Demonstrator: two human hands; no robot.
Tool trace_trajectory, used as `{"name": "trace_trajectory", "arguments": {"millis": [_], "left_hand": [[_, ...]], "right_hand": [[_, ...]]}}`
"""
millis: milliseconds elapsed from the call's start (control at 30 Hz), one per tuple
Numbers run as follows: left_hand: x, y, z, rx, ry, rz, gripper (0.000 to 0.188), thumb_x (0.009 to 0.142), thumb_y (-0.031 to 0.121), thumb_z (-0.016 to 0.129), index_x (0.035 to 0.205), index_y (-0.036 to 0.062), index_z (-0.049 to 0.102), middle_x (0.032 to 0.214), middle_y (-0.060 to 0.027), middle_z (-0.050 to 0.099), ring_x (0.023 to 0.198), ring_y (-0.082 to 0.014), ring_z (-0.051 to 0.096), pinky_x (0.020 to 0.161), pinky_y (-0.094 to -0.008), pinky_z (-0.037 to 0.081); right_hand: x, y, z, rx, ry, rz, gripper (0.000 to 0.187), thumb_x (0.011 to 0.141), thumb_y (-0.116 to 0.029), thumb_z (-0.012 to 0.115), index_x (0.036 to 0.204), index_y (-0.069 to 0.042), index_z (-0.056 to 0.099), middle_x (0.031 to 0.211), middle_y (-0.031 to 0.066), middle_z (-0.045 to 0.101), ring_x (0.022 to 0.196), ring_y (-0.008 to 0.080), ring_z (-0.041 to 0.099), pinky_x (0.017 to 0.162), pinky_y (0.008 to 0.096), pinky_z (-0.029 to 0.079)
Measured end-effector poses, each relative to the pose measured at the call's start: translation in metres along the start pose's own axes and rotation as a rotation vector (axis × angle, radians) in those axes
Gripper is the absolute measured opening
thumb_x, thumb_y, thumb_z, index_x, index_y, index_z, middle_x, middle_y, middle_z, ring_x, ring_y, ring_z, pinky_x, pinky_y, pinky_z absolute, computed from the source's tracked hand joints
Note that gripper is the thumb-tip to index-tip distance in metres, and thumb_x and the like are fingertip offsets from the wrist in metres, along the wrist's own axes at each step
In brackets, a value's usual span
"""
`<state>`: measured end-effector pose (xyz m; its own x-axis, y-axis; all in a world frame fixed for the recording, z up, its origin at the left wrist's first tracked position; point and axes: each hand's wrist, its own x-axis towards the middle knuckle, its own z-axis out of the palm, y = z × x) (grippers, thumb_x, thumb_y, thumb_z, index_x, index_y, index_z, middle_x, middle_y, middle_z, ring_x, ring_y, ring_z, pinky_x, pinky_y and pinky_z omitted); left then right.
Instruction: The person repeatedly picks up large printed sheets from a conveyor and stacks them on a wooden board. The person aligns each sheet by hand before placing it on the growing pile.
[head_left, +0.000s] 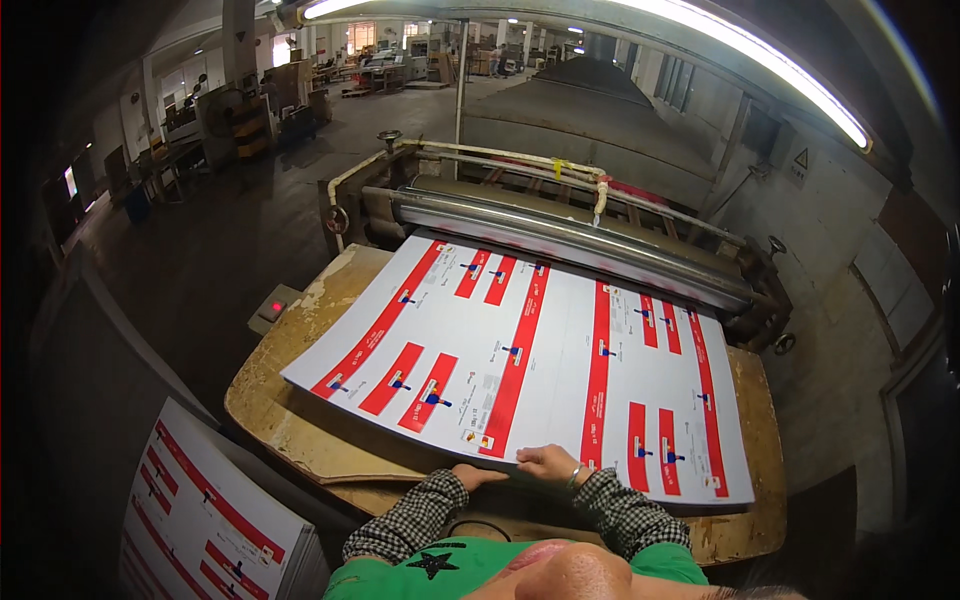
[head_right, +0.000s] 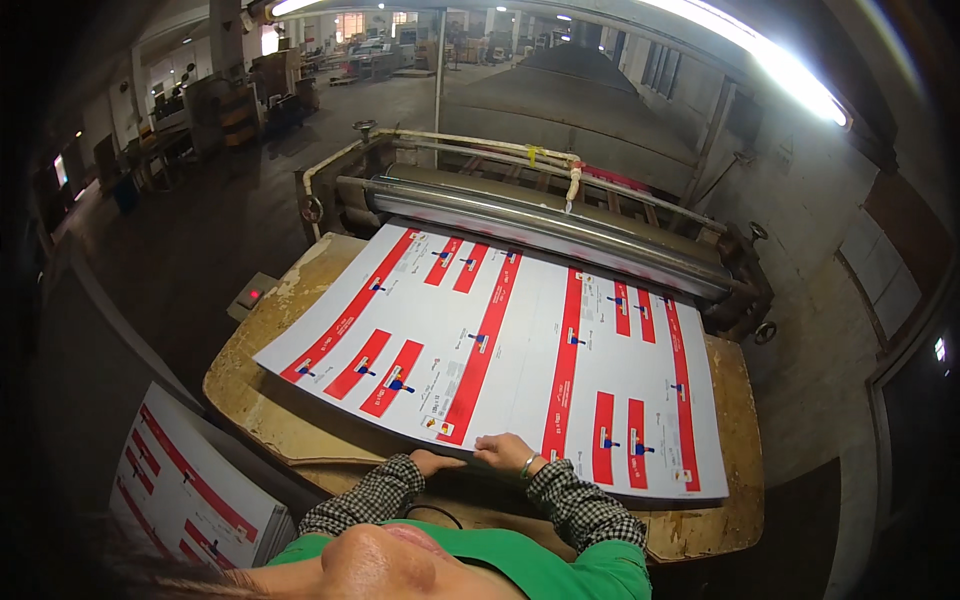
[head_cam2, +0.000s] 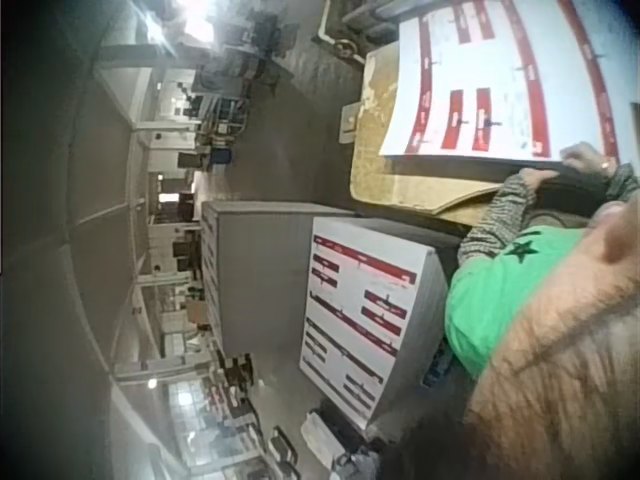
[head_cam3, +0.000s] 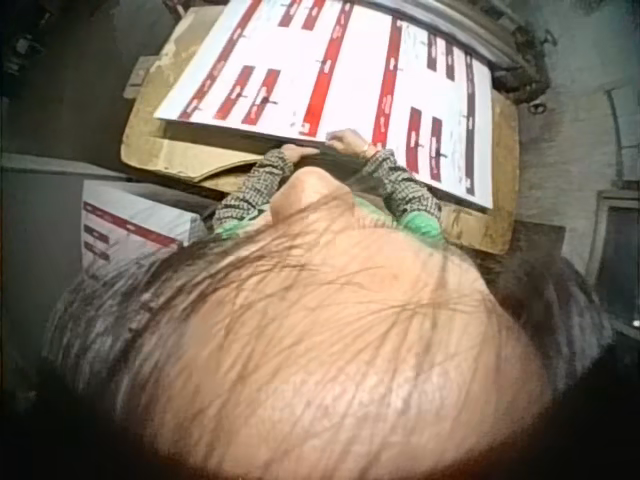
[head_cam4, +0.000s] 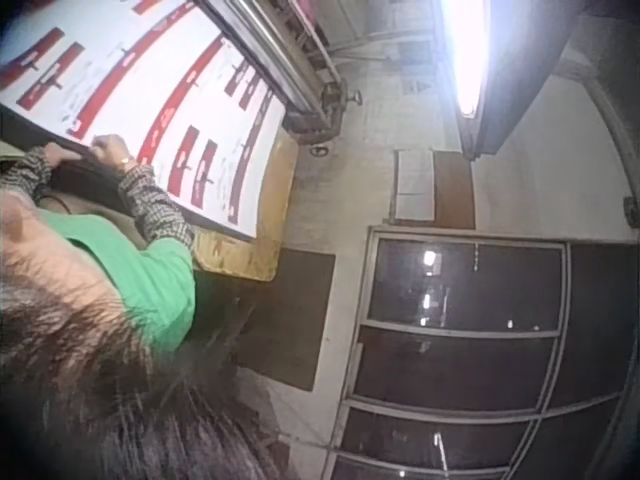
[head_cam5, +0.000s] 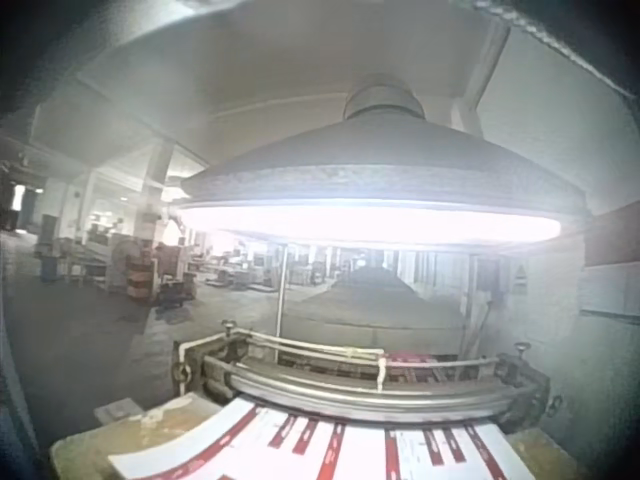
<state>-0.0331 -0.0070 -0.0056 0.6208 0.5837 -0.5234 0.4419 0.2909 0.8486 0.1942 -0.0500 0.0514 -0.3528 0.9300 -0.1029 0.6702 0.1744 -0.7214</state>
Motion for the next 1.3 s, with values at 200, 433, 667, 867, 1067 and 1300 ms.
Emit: {"name": "trace_trajectory", "arguments": {"millis": [200, 433, 667, 867, 1067, 1300], "left_hand": [[0.000, 0.023, 0.006, 0.049, 0.072, 0.238, 0.060, 0.069, 0.043, 0.072, 0.106, -0.0027, 0.060, 0.109, -0.0155, 0.061, 0.103, -0.0236, 0.055, 0.091, -0.0309, 0.041], [-0.007, 0.030, 0.016, -0.014, 0.061, 0.290, 0.050, 0.070, 0.028, 0.074, 0.109, 0.0003, 0.058, 0.109, -0.0115, 0.061, 0.102, -0.0215, 0.056, 0.092, -0.0311, 0.041], [0.007, 0.024, 0.012, -0.061, 0.005, 0.118, 0.053, 0.070, 0.028, 0.075, 0.110, -0.0012, 0.058, 0.110, -0.0138, 0.060, 0.104, -0.0206, 0.055, 0.092, -0.0303, 0.041], [0.011, 0.006, 0.005, 0.320, 0.020, 0.068, 0.059, 0.073, 0.043, 0.068, 0.113, 0.0004, 0.058, 0.111, -0.0136, 0.060, 0.103, -0.0226, 0.056, 0.091, -0.0301, 0.040], [0.023, -0.006, 0.005, 0.308, -0.021, 0.042, 0.058, 0.075, 0.041, 0.067, 0.115, 0.0008, 0.056, 0.114, -0.0137, 0.058, 0.106, -0.0225, 0.054, 0.094, -0.0295, 0.039], [0.011, -0.003, 0.013, -0.002, 0.031, 0.241, 0.057, 0.070, 0.034, 0.074, 0.111, -0.0011, 0.058, 0.111, -0.0134, 0.060, 0.103, -0.0208, 0.055, 0.092, -0.0303, 0.041]], "right_hand": [[0.037, 0.019, -0.039, 0.008, 0.023, 0.244, 0.039, 0.075, -0.036, 0.064, 0.096, -0.003, 0.065, 0.096, 0.0134, 0.066, 0.088, 0.0259, 0.063, 0.080, 0.0318, 0.048], [0.033, 0.026, -0.005, -0.372, -0.147, 0.035, 0.070, 0.070, -0.047, 0.067, 0.120, -0.002, 0.051, 0.126, 0.0249, 0.045, 0.119, 0.0373, 0.041, 0.097, 0.0382, 0.037], [0.017, 0.022, -0.025, -0.250, -0.224, -0.062, 0.060, 0.074, -0.039, 0.066, 0.119, 0.000, 0.052, 0.128, 0.0267, 0.044, 0.121, 0.0355, 0.041, 0.102, 0.0355, 0.032], [0.009, -0.023, -0.073, 0.179, 0.061, 0.021, 0.027, 0.081, -0.024, 0.059, 0.100, -0.004, 0.064, 0.094, 0.0147, 0.066, 0.087, 0.0258, 0.064, 0.078, 0.0299, 0.049], [-0.001, -0.010, -0.045, 0.141, 0.030, -0.012, 0.030, 0.081, -0.022, 0.062, 0.104, -0.003, 0.062, 0.103, 0.0133, 0.064, 0.091, 0.0230, 0.063, 0.081, 0.0286, 0.048], [0.013, 0.020, -0.018, 0.095, -0.068, 0.021, 0.036, 0.076, -0.027, 0.064, 0.101, -0.001, 0.064, 0.103, 0.0147, 0.064, 0.094, 0.0245, 0.062, 0.085, 0.0298, 0.047]]}}
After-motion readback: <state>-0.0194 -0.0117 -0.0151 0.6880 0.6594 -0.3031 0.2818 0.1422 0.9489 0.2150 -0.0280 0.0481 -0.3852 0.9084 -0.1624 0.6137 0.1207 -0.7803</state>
